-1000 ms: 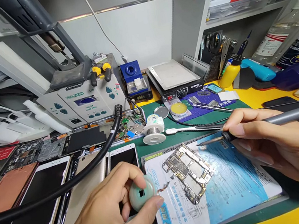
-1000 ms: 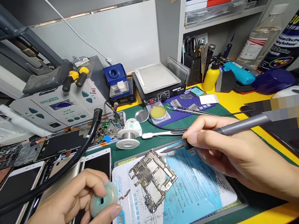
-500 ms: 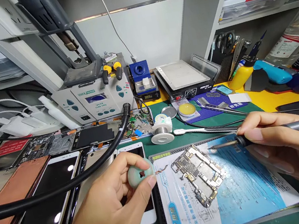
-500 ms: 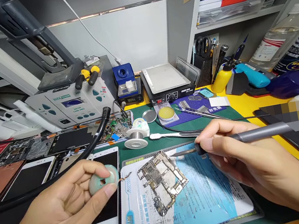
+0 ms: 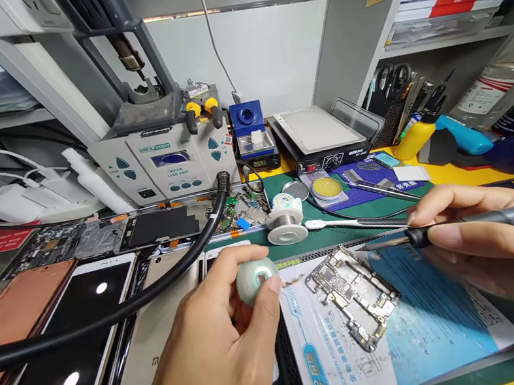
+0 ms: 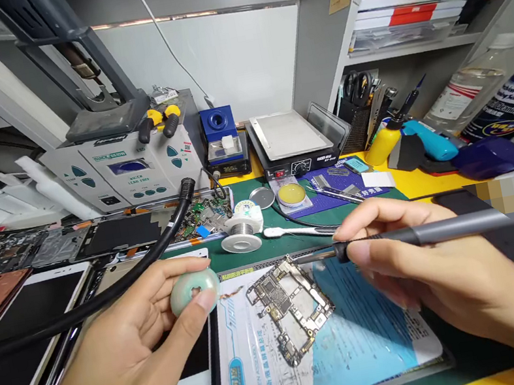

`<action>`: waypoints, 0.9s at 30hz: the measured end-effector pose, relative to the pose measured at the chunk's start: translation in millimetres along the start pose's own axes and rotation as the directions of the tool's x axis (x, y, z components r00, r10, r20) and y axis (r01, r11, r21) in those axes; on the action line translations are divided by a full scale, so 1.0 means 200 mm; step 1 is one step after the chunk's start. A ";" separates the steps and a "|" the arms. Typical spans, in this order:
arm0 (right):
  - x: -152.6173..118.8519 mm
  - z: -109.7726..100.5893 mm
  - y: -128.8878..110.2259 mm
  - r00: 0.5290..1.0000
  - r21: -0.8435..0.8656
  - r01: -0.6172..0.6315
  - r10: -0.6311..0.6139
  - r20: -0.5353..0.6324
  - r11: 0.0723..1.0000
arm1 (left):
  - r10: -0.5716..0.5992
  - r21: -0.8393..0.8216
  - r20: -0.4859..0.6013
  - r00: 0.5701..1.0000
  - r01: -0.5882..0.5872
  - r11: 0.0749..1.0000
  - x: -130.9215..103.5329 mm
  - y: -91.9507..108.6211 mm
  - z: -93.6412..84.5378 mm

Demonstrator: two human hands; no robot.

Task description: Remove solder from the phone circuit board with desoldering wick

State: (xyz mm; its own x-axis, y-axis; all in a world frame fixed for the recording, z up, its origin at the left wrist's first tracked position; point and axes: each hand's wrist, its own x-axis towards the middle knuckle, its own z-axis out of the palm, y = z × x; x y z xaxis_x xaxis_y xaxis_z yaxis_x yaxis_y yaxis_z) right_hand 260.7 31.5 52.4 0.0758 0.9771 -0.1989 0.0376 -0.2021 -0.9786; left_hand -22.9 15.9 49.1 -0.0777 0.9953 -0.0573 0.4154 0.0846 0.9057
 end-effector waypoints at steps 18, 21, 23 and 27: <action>0.00 0.16 -0.07 0.930 -0.337 0.358 -0.301 0.209 0.871 | 0.144 0.237 -0.038 0.989 -0.131 0.963 -0.03 -0.09 0.03; -0.01 0.15 -0.05 0.936 -0.318 0.348 -0.311 0.165 0.882 | 0.159 0.229 -0.038 0.987 -0.147 0.962 -0.03 -0.08 0.03; -0.02 0.14 -0.03 0.935 -0.334 0.353 -0.314 0.166 0.874 | 0.137 0.226 -0.031 0.990 -0.126 0.966 -0.03 -0.08 0.04; -0.03 0.12 -0.01 0.899 -0.411 0.437 -0.370 0.236 0.800 | 0.081 0.220 -0.039 0.996 -0.070 0.973 -0.03 -0.08 0.05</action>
State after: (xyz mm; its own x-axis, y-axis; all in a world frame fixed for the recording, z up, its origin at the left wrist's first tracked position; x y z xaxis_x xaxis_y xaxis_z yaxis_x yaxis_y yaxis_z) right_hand 235.6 28.5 54.1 -0.1809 0.9685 0.1712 0.4725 0.2383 -0.8485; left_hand -21.0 9.8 30.8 -0.0790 0.9963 0.0326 0.6088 0.0224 0.7930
